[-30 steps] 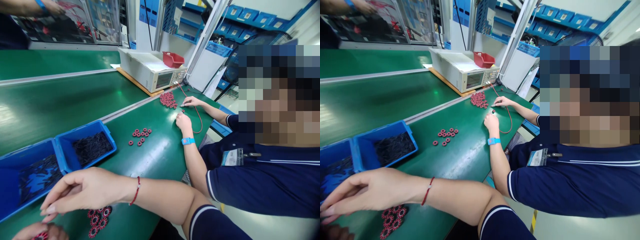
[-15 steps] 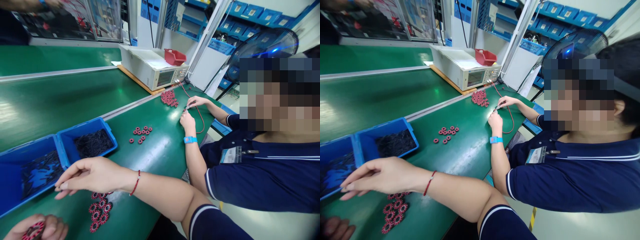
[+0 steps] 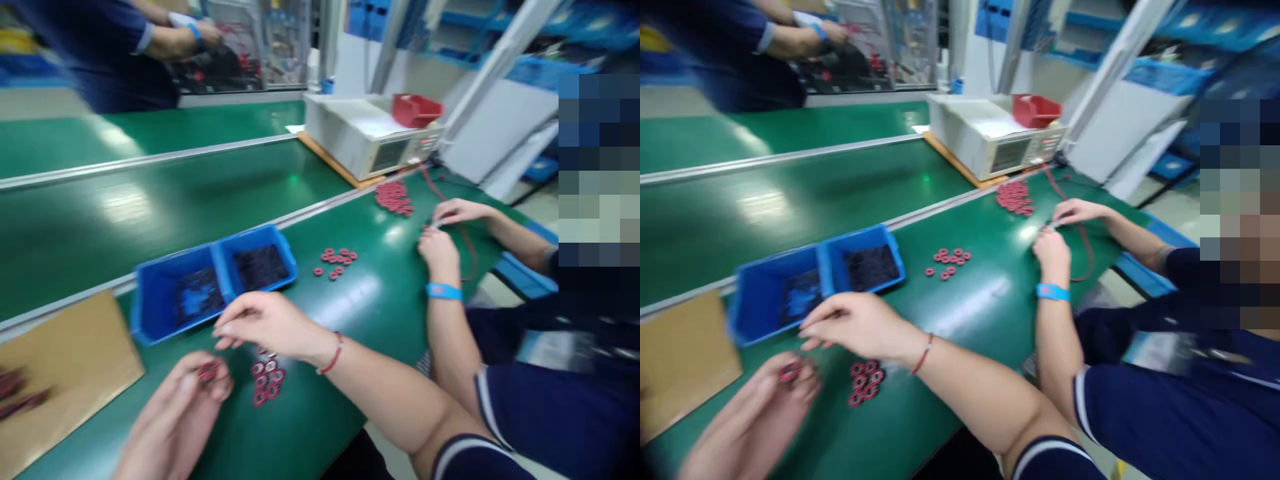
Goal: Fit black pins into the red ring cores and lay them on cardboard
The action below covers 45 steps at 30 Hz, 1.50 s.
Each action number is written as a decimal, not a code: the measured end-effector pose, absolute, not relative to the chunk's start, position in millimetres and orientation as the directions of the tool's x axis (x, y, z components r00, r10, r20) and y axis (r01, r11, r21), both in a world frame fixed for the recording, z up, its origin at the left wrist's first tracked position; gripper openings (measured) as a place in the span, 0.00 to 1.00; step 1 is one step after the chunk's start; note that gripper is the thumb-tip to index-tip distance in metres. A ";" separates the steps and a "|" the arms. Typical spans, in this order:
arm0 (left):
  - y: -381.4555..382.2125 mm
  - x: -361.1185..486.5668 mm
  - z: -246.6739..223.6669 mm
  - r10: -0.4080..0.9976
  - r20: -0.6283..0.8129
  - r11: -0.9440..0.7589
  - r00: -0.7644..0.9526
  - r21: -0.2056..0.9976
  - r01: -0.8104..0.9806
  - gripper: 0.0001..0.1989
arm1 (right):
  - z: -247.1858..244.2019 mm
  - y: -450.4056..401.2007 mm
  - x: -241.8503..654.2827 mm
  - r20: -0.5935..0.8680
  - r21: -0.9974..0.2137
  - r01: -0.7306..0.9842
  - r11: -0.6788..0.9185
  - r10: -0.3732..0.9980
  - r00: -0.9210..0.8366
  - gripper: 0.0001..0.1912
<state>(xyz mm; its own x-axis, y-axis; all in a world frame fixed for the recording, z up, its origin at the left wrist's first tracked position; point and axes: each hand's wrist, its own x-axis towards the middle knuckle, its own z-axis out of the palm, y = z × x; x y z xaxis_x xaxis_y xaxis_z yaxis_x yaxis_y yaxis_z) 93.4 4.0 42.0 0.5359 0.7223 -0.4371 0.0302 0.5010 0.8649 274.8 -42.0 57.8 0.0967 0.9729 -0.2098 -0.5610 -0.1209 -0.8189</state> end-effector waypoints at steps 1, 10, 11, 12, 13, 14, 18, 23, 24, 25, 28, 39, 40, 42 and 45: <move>-1.1 97.6 49.1 0.710 -0.429 0.531 0.559 0.847 -0.025 0.18 | 60.9 -45.9 275.4 -0.195 -0.846 -0.526 -0.087 0.968 0.155 0.11; -9.5 102.9 54.0 0.650 -0.363 0.636 0.668 0.740 -0.217 0.13 | 67.7 -60.4 277.7 -0.112 -0.953 -0.303 -0.028 0.958 0.263 0.03; -9.8 102.4 53.6 0.648 -0.363 0.643 0.670 0.733 -0.224 0.13 | 68.2 -62.3 276.9 -0.112 -0.959 -0.281 -0.035 0.958 0.264 0.03; -10.0 102.1 53.2 0.648 -0.363 0.648 0.670 0.725 -0.234 0.13 | 68.7 -64.1 276.3 -0.108 -0.964 -0.264 -0.036 0.958 0.265 0.03; -10.1 102.1 52.7 0.649 -0.361 0.652 0.669 0.718 -0.245 0.12 | 69.1 -65.6 275.9 -0.102 -0.967 -0.251 -0.033 0.958 0.268 0.03; -9.9 102.1 52.2 0.652 -0.357 0.652 0.669 0.714 -0.255 0.12 | 69.6 -66.9 275.7 -0.095 -0.970 -0.241 -0.028 0.958 0.270 0.03; -8.8 101.8 50.3 0.660 -0.335 0.645 0.672 0.711 -0.279 0.11 | 70.2 -69.0 276.0 -0.081 -0.980 -0.197 -0.028 0.960 0.269 0.03; -8.5 100.4 49.0 0.659 -0.324 0.641 0.679 0.714 -0.282 0.11 | 68.4 -69.3 276.2 -0.063 -0.987 -0.162 -0.018 0.959 0.276 0.02; -8.5 100.2 48.8 0.660 -0.320 0.639 0.680 0.715 -0.283 0.11 | 68.2 -69.6 276.3 -0.056 -0.987 -0.158 -0.013 0.959 0.277 0.02; -8.5 100.1 48.7 0.661 -0.316 0.636 0.681 0.718 -0.284 0.11 | 68.1 -69.9 276.3 -0.050 -0.988 -0.152 -0.008 0.960 0.276 0.01; -8.7 100.3 48.6 0.663 -0.308 0.628 0.682 0.725 -0.283 0.11 | 68.5 -71.1 276.3 -0.041 -0.993 -0.121 -0.009 0.962 0.269 0.01; -9.9 100.5 48.4 0.659 -0.310 0.641 0.685 0.709 -0.296 0.10 | 72.3 -71.6 277.0 0.009 -0.999 -0.041 0.021 0.962 0.274 0.03; -9.8 100.7 48.7 0.659 -0.312 0.643 0.685 0.707 -0.296 0.10 | 72.2 -71.6 277.1 0.006 -0.999 -0.037 0.017 0.962 0.272 0.03; -9.5 101.1 49.3 0.659 -0.319 0.647 0.681 0.702 -0.297 0.10 | 71.8 -71.3 277.1 -0.001 -0.999 -0.035 0.008 0.964 0.267 0.03; -9.0 101.9 50.6 0.658 -0.339 0.658 0.673 0.693 -0.294 0.12 | 70.4 -70.8 276.8 -0.014 -0.999 -0.036 -0.005 0.965 0.262 0.03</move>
<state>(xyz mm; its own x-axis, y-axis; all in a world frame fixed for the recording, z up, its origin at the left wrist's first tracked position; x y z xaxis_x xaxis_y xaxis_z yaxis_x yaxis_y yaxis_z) 101.9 -9.0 50.6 0.6729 0.6575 -0.3389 -0.2942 0.6583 0.6929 276.8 -70.8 70.4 0.2616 0.9651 -0.0142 -0.0356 -0.0051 -0.9994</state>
